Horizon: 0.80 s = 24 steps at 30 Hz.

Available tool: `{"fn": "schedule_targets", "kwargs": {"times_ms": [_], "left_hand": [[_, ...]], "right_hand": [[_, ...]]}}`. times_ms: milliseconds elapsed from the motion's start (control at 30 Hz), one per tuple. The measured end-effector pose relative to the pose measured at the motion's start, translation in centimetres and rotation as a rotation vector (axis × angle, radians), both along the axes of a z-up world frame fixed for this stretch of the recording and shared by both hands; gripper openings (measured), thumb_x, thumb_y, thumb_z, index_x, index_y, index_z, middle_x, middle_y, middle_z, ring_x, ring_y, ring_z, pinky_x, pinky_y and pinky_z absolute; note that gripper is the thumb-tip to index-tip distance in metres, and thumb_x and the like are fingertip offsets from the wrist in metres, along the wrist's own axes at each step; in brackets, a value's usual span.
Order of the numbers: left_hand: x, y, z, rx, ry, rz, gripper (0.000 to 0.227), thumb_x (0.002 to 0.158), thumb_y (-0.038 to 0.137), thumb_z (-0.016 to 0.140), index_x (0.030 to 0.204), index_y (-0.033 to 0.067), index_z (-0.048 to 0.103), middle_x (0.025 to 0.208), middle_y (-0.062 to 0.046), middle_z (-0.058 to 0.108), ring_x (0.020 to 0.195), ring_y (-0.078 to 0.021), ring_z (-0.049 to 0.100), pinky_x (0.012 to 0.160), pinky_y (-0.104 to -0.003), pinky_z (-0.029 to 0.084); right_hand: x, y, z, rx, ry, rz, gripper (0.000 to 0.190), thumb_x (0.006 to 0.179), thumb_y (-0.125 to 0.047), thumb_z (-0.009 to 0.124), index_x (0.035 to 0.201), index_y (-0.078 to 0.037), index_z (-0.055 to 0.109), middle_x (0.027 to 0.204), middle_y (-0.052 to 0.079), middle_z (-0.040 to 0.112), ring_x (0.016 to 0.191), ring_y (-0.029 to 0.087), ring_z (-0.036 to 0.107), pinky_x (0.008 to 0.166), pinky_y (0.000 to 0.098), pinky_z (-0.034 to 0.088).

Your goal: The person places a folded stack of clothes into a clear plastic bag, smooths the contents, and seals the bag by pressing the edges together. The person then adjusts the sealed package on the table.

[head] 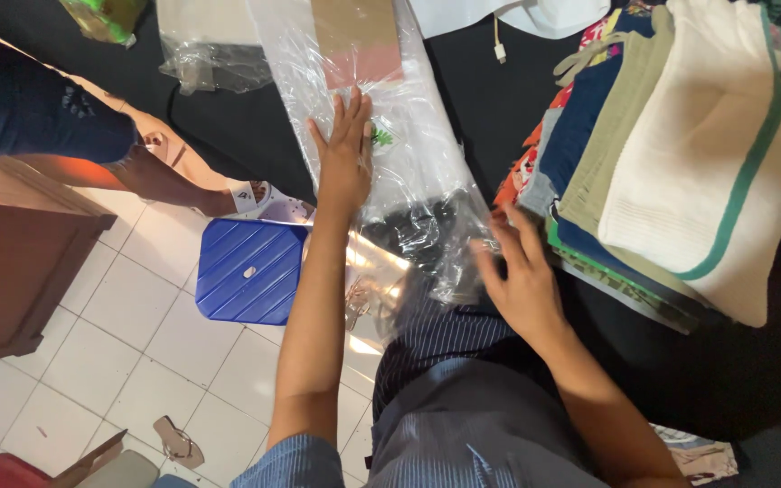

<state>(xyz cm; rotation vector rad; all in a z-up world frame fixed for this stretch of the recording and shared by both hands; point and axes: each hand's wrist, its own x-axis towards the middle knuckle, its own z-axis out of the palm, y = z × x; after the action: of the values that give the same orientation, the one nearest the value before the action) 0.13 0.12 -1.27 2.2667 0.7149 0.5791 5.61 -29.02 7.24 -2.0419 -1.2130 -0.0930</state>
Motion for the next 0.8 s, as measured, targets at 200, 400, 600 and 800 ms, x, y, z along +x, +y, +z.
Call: {"fn": "schedule_targets", "kwargs": {"times_ms": [200, 400, 600, 800], "left_hand": [[0.5, 1.4, 3.3, 0.051, 0.203, -0.106, 0.055, 0.099, 0.022, 0.047, 0.151, 0.0061, 0.044, 0.165, -0.011, 0.033, 0.153, -0.0351, 0.021, 0.115, -0.068, 0.001], [4.1, 5.7, 6.8, 0.059, 0.45, -0.188, 0.053, 0.105, 0.034, 0.04, 0.156, 0.0188, 0.036, 0.162, -0.007, 0.029, 0.15, -0.0318, 0.022, 0.116, -0.065, 0.007], [8.4, 9.0, 2.4, 0.339, 0.116, -0.109, 0.048, 0.113, 0.03, 0.036, 0.159, 0.0148, 0.04, 0.167, -0.004, 0.033, 0.155, -0.0244, 0.028, 0.125, -0.053, 0.012], [8.3, 8.5, -1.1, 0.278, 0.1, -0.052, 0.047, 0.114, 0.027, 0.034, 0.16, 0.0186, 0.04, 0.168, 0.001, 0.034, 0.156, -0.0173, 0.03, 0.129, -0.05, 0.012]], "right_hand": [[1.6, 5.4, -2.1, -0.031, 0.021, -0.093, 0.027, 0.098, -0.02, 0.079, 0.094, -0.002, 0.059, 0.101, 0.012, 0.064, 0.108, 0.035, 0.072, 0.085, 0.0423, 0.057], [2.1, 7.2, -2.6, -0.177, -0.067, -0.139, 0.026, 0.097, -0.014, 0.067, 0.117, -0.001, 0.057, 0.112, 0.02, 0.061, 0.096, 0.043, 0.066, 0.078, 0.0473, 0.055], [1.9, 7.5, -2.4, -0.293, 0.088, -0.18, 0.028, 0.101, -0.014, 0.061, 0.124, 0.001, 0.055, 0.113, 0.021, 0.06, 0.089, 0.044, 0.067, 0.07, 0.0475, 0.056], [1.7, 5.9, -2.8, -0.287, 0.004, -0.171, 0.025, 0.102, -0.01, 0.06, 0.126, -0.001, 0.059, 0.11, 0.018, 0.062, 0.086, 0.043, 0.067, 0.073, 0.047, 0.056]]}}
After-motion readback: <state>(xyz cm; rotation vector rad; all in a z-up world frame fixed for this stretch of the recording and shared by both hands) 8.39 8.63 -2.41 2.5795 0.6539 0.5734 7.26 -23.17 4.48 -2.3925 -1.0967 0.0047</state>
